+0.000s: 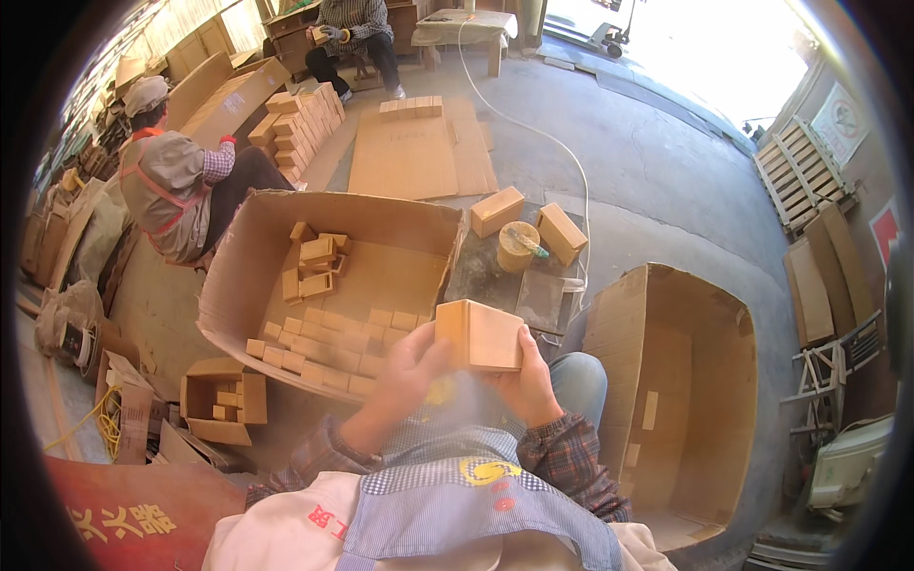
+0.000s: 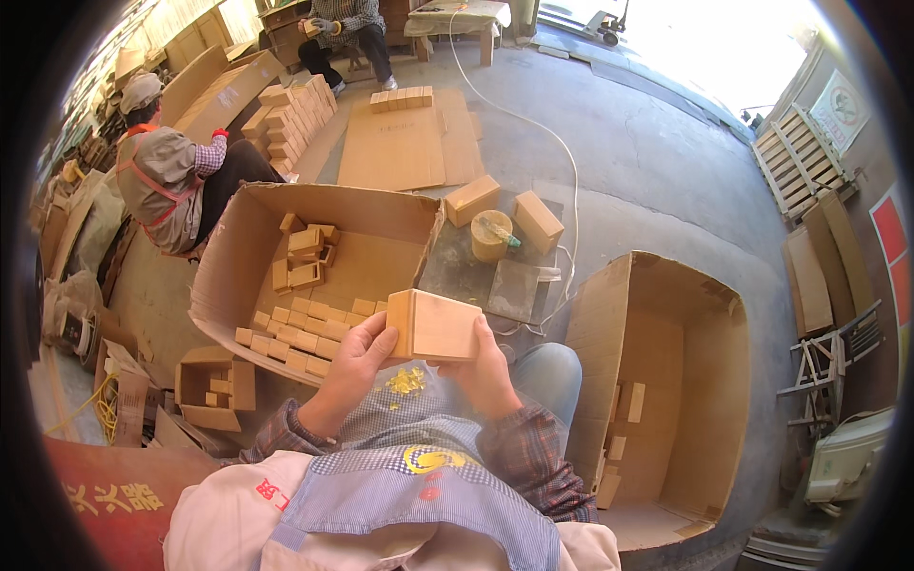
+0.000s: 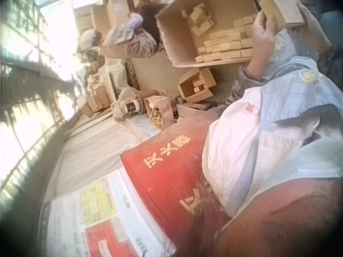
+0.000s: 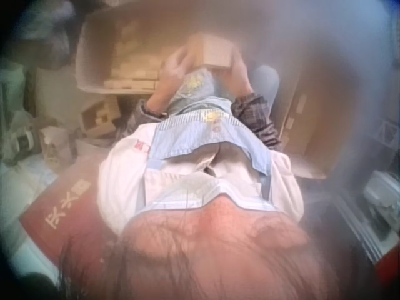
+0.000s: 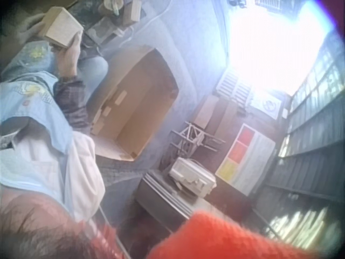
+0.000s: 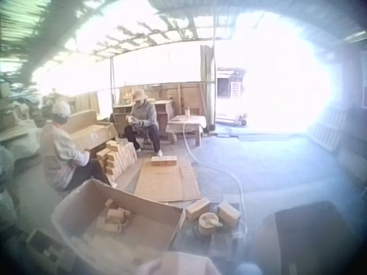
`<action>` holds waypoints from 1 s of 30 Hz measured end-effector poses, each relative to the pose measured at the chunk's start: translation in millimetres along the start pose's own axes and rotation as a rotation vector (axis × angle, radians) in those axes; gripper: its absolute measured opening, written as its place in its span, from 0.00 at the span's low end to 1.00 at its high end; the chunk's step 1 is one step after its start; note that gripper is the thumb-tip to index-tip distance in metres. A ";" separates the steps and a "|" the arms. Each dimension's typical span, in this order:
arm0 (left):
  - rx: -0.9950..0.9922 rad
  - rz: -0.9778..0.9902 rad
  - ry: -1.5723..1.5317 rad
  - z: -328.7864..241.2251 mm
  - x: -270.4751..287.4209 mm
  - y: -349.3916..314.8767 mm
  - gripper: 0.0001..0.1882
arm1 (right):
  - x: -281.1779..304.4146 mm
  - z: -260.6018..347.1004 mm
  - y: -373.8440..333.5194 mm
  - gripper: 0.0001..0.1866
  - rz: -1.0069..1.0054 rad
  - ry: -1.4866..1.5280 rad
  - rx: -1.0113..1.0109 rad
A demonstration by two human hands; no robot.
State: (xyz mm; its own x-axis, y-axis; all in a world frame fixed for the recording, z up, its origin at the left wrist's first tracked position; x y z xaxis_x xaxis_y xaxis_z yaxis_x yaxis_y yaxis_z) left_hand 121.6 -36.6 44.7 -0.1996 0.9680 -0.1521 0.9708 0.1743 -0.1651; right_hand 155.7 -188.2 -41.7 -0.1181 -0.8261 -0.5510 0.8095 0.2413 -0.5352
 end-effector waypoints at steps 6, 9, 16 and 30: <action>0.049 -0.075 -0.037 9.8 16.4 5.0 0.25 | -8.8 -2.6 -4.3 0.29 0.259 0.087 -0.071; -0.018 -0.031 -0.076 2.7 11.8 5.8 0.27 | -6.4 -2.9 -4.7 0.30 0.282 0.105 -0.086; 0.110 -0.081 0.042 5.5 32.0 13.7 0.36 | -11.0 6.2 -8.0 0.30 0.161 -0.189 -0.016; 0.519 0.154 -0.471 67.3 24.1 5.8 0.30 | -10.6 23.1 -10.1 0.38 0.183 -0.341 0.230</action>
State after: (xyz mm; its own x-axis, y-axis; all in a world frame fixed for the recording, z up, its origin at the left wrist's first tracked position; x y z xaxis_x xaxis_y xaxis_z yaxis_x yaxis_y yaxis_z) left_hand 113.4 -24.4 -25.5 -0.2152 0.7738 -0.5958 0.8271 -0.1799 -0.5324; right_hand 162.1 -193.6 -15.6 0.2035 -0.9103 -0.3604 0.9108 0.3111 -0.2715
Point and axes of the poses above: each hand's wrist, its own y-axis towards the middle knuckle, its own x-axis out of the back of the hand, z = x × y, the point moved 10 cm from there along y, towards the middle knuckle, and after that the axes turned 13 degrees about -z, right-handed, at the moved point
